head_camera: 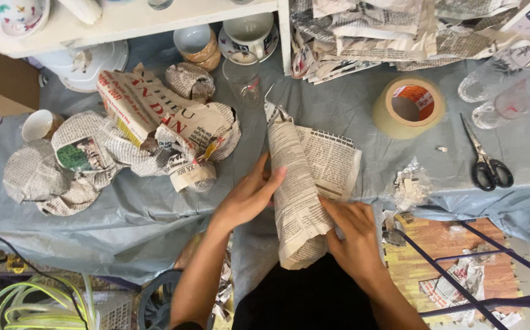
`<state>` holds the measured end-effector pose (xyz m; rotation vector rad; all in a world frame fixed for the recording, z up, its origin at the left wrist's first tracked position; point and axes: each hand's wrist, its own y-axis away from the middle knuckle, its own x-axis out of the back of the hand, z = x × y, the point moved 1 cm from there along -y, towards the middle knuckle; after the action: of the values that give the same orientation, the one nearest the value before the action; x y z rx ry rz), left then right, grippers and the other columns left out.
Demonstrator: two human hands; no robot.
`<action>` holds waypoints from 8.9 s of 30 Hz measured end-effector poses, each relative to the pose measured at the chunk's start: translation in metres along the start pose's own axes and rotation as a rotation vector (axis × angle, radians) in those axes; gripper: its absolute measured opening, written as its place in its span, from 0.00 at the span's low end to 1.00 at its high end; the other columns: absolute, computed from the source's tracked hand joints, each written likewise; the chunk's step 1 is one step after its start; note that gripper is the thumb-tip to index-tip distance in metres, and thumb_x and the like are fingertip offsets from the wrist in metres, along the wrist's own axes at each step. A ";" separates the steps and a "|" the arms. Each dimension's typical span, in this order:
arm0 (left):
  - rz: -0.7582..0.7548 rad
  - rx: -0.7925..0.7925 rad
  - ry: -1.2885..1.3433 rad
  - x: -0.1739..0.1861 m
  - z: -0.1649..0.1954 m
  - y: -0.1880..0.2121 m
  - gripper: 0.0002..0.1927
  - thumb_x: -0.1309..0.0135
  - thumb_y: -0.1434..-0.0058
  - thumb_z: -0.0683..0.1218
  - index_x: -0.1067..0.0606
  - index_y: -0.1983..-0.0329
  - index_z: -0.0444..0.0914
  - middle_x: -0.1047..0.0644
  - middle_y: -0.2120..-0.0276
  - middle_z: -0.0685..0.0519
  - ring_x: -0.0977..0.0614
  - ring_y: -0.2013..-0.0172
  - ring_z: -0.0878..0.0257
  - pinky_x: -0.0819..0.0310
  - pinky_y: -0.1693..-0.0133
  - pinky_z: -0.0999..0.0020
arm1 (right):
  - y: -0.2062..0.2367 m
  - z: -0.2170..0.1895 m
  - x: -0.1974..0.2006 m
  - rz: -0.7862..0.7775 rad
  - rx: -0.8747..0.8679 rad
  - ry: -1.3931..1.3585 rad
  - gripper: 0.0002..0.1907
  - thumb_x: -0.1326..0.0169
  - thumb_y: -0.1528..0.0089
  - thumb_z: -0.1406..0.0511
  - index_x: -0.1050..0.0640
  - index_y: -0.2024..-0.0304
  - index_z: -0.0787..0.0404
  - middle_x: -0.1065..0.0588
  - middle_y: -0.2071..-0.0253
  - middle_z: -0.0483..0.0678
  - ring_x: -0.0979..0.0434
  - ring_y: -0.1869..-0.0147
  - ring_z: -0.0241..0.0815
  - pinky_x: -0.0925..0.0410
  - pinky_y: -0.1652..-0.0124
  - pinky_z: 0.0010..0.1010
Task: The person wraps several items with newspaper and secures them with tape. They handle multiple wrapped items, fold newspaper sheets, and place the finished bundles on a nearby shelf.
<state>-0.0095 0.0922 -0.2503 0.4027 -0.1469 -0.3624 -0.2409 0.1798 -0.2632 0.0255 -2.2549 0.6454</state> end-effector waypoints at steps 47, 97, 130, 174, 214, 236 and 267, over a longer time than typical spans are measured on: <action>-0.406 0.066 1.216 -0.104 -0.053 -0.117 0.29 0.42 0.39 0.49 0.28 0.41 0.25 0.19 0.53 0.37 0.14 0.59 0.49 0.17 0.55 0.55 | -0.005 0.133 0.062 -0.097 -0.651 -1.574 0.46 0.43 0.36 0.58 0.50 0.22 0.63 0.31 0.38 0.61 0.28 0.35 0.55 0.35 0.38 0.48; -0.184 0.173 1.003 -0.138 -0.011 -0.145 0.28 0.50 0.30 0.56 0.31 0.30 0.40 0.23 0.42 0.54 0.19 0.48 0.66 0.24 0.48 0.70 | -0.119 0.120 0.126 -0.473 0.624 0.110 0.39 0.38 0.52 0.69 0.29 0.37 0.53 0.36 0.35 0.54 0.36 0.30 0.58 0.40 0.36 0.53; 0.143 0.116 0.839 -0.058 -0.010 -0.064 0.29 0.49 0.34 0.58 0.27 0.39 0.32 0.20 0.48 0.47 0.18 0.50 0.60 0.22 0.50 0.63 | -0.205 0.220 0.101 0.092 -0.231 -0.353 0.42 0.32 0.37 0.65 0.41 0.27 0.66 0.26 0.39 0.54 0.21 0.52 0.36 0.25 0.55 0.28; 0.430 -0.327 -0.187 -0.089 0.030 0.041 0.33 0.41 0.38 0.48 0.36 0.31 0.35 0.24 0.44 0.45 0.19 0.49 0.57 0.23 0.51 0.64 | -0.106 0.077 0.039 -0.189 0.426 0.122 0.25 0.39 0.41 0.63 0.26 0.42 0.62 0.35 0.34 0.64 0.34 0.31 0.64 0.38 0.37 0.52; 0.510 -0.508 -1.006 -0.032 0.108 -0.091 0.03 0.47 0.44 0.35 0.25 0.68 0.29 0.21 0.67 0.35 0.17 0.67 0.37 0.22 0.64 0.47 | -0.127 0.075 0.021 -0.393 0.155 -0.082 0.40 0.37 0.43 0.59 0.35 0.31 0.63 0.50 0.23 0.58 0.38 0.28 0.64 0.40 0.35 0.49; 0.462 -0.436 -0.912 -0.016 0.110 -0.090 0.04 0.46 0.47 0.33 0.22 0.70 0.30 0.20 0.70 0.35 0.17 0.67 0.38 0.22 0.61 0.48 | -0.126 0.072 0.011 -0.451 0.161 -0.023 0.41 0.37 0.45 0.62 0.36 0.31 0.62 0.52 0.22 0.56 0.41 0.27 0.60 0.45 0.33 0.47; 0.492 -0.622 -0.517 -0.022 0.131 -0.043 0.05 0.43 0.38 0.38 0.24 0.61 0.31 0.18 0.68 0.41 0.13 0.68 0.51 0.20 0.65 0.61 | -0.143 0.091 0.000 -0.129 -0.145 -0.675 0.17 0.37 0.36 0.65 0.23 0.47 0.63 0.21 0.47 0.50 0.21 0.43 0.40 0.29 0.44 0.32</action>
<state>-0.0711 0.0170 -0.1496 -0.3524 -0.6067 -0.0051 -0.2723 0.0140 -0.2517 0.3631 -2.9108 0.4388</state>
